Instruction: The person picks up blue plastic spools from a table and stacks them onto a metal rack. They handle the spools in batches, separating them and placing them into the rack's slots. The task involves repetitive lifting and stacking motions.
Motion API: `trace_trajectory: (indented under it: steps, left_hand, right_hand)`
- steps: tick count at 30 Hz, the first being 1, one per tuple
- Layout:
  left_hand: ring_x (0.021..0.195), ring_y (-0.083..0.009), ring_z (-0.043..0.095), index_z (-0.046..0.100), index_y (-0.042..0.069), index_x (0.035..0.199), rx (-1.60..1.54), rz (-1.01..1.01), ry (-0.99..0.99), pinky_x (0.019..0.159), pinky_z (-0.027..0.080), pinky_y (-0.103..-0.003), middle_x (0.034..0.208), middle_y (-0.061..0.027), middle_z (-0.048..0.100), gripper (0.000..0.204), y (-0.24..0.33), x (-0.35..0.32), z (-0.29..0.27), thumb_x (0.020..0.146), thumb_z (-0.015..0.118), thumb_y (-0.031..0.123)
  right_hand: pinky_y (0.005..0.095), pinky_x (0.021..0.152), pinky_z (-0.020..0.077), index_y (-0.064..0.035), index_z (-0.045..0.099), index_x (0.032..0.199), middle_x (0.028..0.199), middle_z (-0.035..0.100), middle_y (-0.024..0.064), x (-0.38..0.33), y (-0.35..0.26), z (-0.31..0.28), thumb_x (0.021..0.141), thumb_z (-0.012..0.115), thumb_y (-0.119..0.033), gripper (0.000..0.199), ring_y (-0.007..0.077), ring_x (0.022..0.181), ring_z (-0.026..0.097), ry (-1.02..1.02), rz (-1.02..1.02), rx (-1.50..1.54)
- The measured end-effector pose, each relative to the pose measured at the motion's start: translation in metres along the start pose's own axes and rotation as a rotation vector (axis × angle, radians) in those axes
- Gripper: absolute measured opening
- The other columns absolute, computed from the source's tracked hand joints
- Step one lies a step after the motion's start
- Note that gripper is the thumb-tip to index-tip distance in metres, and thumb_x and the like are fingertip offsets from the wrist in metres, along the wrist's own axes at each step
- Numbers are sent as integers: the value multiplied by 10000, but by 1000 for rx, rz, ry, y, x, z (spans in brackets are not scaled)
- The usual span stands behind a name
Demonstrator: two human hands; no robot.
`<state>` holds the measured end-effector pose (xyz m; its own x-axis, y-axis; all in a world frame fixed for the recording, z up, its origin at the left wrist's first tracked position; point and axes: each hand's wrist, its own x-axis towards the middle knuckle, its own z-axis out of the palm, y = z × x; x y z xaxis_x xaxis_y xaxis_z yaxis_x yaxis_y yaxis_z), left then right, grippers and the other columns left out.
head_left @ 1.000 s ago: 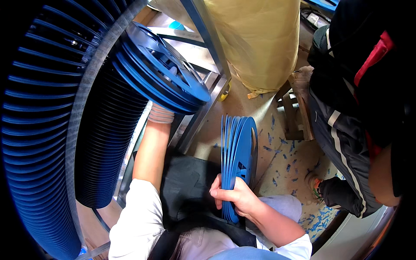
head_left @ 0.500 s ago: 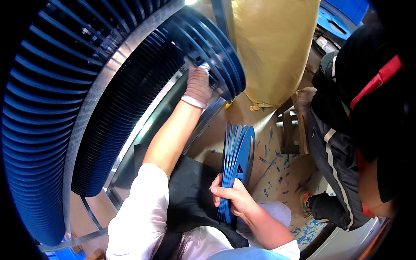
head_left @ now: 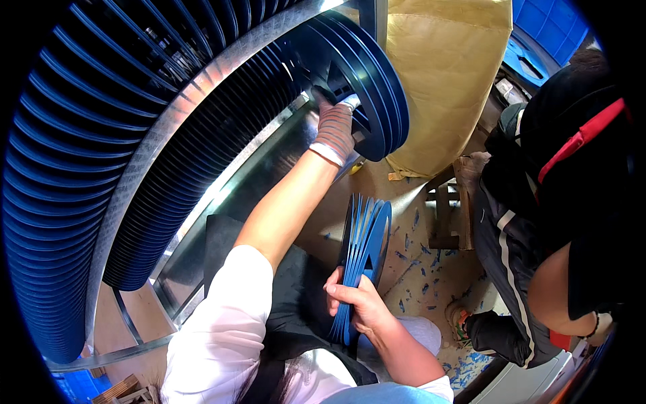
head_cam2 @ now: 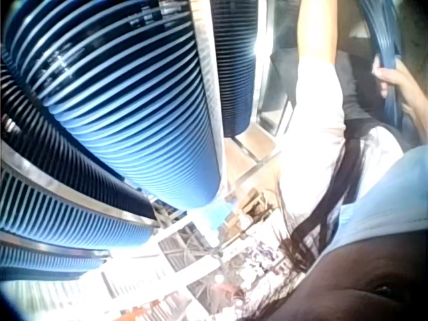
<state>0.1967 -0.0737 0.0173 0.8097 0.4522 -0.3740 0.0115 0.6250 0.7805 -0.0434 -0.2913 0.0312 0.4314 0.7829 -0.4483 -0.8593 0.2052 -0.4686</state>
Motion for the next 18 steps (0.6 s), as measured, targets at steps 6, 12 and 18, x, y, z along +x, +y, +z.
trace_trajectory:
  steps: [6,12,18]
  left_hand:
    - [1017,-347,573,248,341,1397,-7,108,36,769,492,-601,1224,-125,506,678,6,-4,2,837,598,190]
    - [1143,-339,505,219,349,1415,58,64,106,870,455,-582,1336,-126,451,706,6,6,10,831,600,236]
    - [1226,-317,439,238,315,1443,197,137,29,925,409,-567,1383,-136,418,808,-9,69,-38,785,690,189]
  right_hand:
    - [273,543,487,-37,568,874,659,569,50,-1,2,1,803,697,-118,168,139,560,567,-3,10,-6]
    - [273,542,476,-34,569,857,640,568,56,-5,1,-1,803,695,-128,166,147,548,564,31,-17,-5]
    - [270,542,451,-29,570,838,601,562,62,-1,3,7,805,684,-141,163,161,528,557,10,-4,-28]
